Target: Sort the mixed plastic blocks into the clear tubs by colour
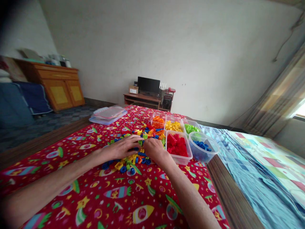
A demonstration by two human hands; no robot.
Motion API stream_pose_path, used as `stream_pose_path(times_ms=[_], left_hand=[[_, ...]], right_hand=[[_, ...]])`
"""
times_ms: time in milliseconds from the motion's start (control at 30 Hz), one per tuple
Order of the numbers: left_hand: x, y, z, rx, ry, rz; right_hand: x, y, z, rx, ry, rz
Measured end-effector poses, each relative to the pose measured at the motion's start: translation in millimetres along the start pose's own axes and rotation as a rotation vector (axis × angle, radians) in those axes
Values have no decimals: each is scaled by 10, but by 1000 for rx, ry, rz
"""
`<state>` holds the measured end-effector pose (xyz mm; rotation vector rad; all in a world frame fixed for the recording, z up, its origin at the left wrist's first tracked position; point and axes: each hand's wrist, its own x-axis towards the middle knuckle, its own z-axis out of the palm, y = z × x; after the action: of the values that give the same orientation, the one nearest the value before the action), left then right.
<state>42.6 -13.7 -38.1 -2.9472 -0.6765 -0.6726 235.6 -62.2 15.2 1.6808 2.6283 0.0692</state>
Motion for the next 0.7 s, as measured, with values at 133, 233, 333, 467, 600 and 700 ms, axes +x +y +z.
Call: stream_pose_path(times_ms=[133, 233, 333, 467, 600, 700], left_hand=[[-31, -178, 42, 43, 68, -41], [-29, -235, 61, 61, 81, -41], [-23, -228, 65, 72, 71, -33], [-28, -213, 77, 64, 68, -59], [-41, -223, 110, 38, 78, -91], [-49, -218, 123, 21, 82, -107]], right_hand=[[13, 3, 20, 25, -5, -13], [43, 19, 97, 26, 15, -27], [82, 28, 208, -11, 13, -41], [131, 38, 320, -60, -23, -63], [143, 59, 301, -50, -15, -63], [126, 88, 244, -1, 18, -79]])
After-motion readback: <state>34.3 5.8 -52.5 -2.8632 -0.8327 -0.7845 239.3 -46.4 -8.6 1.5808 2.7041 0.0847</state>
